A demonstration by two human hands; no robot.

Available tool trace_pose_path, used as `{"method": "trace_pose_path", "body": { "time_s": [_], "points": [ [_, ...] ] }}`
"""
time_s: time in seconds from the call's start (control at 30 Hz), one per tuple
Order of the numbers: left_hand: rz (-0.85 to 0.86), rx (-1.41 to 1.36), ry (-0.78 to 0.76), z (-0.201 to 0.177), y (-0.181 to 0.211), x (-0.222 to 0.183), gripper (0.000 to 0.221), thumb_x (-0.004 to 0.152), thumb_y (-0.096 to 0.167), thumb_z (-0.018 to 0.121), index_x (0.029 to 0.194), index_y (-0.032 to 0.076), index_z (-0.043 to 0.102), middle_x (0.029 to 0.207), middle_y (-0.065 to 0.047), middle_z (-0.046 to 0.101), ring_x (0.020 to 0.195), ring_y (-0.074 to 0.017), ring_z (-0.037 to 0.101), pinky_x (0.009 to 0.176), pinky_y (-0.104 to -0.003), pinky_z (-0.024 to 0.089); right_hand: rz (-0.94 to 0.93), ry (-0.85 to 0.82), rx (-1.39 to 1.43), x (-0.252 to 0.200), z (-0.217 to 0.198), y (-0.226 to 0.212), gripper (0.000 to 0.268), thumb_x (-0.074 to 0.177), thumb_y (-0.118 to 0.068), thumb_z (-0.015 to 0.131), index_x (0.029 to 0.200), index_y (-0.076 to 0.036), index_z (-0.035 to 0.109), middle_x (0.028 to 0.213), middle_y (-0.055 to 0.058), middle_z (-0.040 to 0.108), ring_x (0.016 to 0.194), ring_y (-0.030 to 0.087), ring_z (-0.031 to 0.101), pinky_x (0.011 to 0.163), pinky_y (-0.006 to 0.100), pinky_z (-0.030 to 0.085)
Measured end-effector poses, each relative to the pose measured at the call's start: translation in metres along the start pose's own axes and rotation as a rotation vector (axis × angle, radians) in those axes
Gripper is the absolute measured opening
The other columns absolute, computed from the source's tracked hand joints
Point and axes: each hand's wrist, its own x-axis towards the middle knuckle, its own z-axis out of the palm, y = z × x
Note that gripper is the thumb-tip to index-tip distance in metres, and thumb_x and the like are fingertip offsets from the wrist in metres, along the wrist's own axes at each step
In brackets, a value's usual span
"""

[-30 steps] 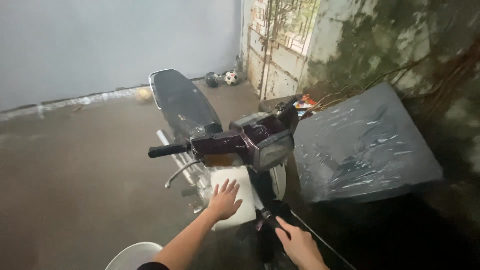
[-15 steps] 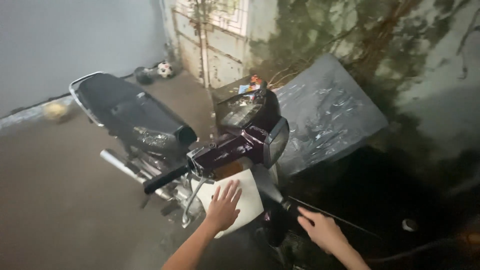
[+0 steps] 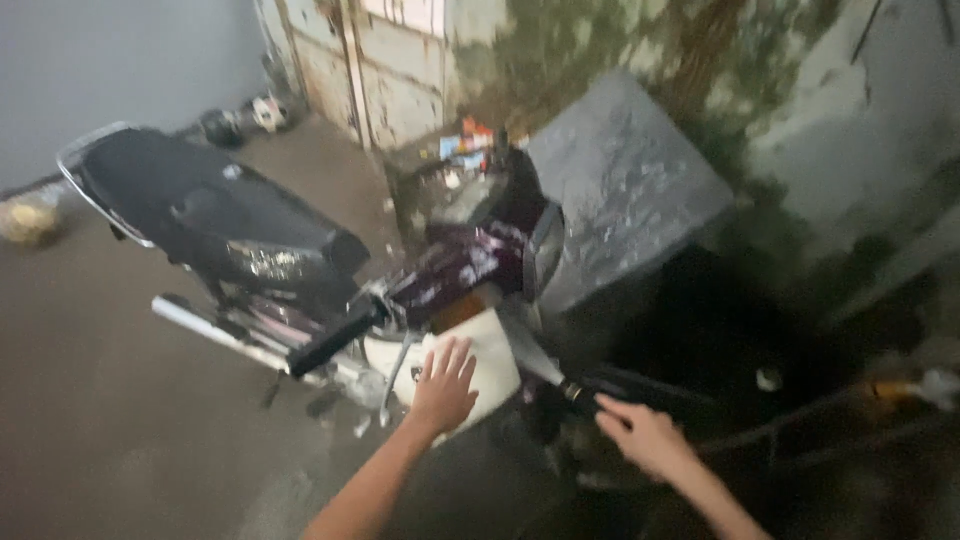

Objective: The person uses a high-pressure water hose to wash a white scooter. They spray the handlebars, front panel, seat, and rear sections of the vehicle, moving around the scooter to cover different areas.

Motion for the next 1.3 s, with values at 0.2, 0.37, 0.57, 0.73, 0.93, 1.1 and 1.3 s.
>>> {"method": "trace_pose_path", "body": {
  "time_s": [0.2,0.37,0.57,0.73,0.93,1.1,1.3],
  "points": [
    [0.044,-0.146,-0.113,0.07,-0.001,0.004,0.047,0.092,0.036,0.036,0.134,0.014,0.031,0.145,-0.011,0.019,0.135,-0.0341,0.009,0.106,-0.056,0.008,0.088,0.027,-0.055,-0.031,0.011,0.007,0.043,0.09,-0.042,0.043,0.133,-0.044,0.042,0.06,0.0,0.05,0.046,0.011,0.044,0.043,0.021,0.035],
    [0.044,-0.153,-0.072,0.057,0.016,0.004,0.051,0.092,0.035,0.037,0.137,0.015,0.025,0.147,-0.011,0.013,0.135,-0.0339,0.005,0.105,-0.056,0.009,0.135,0.008,0.05,-0.03,0.014,0.004,0.041,0.091,-0.041,0.044,0.131,-0.042,0.046,0.074,0.004,0.059,0.057,0.012,0.053,0.049,0.021,0.042],
    [-0.024,-0.276,-0.021,0.001,0.033,-0.002,0.055,0.092,0.037,0.034,0.14,0.014,0.02,0.147,-0.009,0.013,0.136,-0.0324,0.006,0.106,-0.053,0.009,0.227,0.005,0.308,0.0,0.027,0.026,0.041,0.092,-0.04,0.045,0.133,-0.039,0.045,0.087,0.005,0.058,0.073,0.017,0.055,0.066,0.025,0.043],
    [-0.019,-0.371,-0.181,-0.051,0.055,-0.022,0.054,0.093,0.042,0.027,0.14,0.016,0.019,0.147,-0.008,0.013,0.137,-0.03,0.002,0.109,-0.051,0.005,0.322,-0.009,0.415,-0.018,0.024,0.01,0.043,0.094,-0.036,0.042,0.137,-0.034,0.038,0.114,0.001,0.06,0.09,0.016,0.058,0.077,0.028,0.046],
    [0.218,-0.327,-0.347,-0.114,0.09,-0.007,0.062,0.091,0.047,0.027,0.142,0.016,0.012,0.148,-0.008,0.01,0.135,-0.0333,0.006,0.108,-0.052,0.007,0.351,0.196,0.668,-0.016,0.013,-0.006,0.042,0.093,-0.037,0.043,0.135,-0.039,0.039,0.062,0.004,0.042,0.045,0.013,0.033,0.038,0.022,0.027],
    [0.756,0.016,-0.172,-0.159,0.082,0.021,0.062,0.09,0.045,0.038,0.139,0.009,0.024,0.142,-0.017,0.021,0.13,-0.04,0.014,0.103,-0.054,0.01,0.318,0.205,0.587,0.001,-0.006,-0.035,0.043,0.091,-0.041,0.043,0.134,-0.04,0.041,0.071,0.003,0.048,0.049,0.011,0.038,0.04,0.02,0.029],
    [0.837,-0.081,0.341,-0.22,0.025,0.051,0.048,0.087,0.039,0.046,0.122,0.006,0.051,0.124,-0.021,0.047,0.124,-0.0438,0.034,0.1,-0.061,0.021,0.093,0.588,0.418,0.06,-0.026,-0.03,0.039,0.081,-0.038,0.057,0.115,-0.021,0.064,0.081,0.021,0.07,0.062,0.03,0.067,0.043,0.035,0.051]
  ]
}}
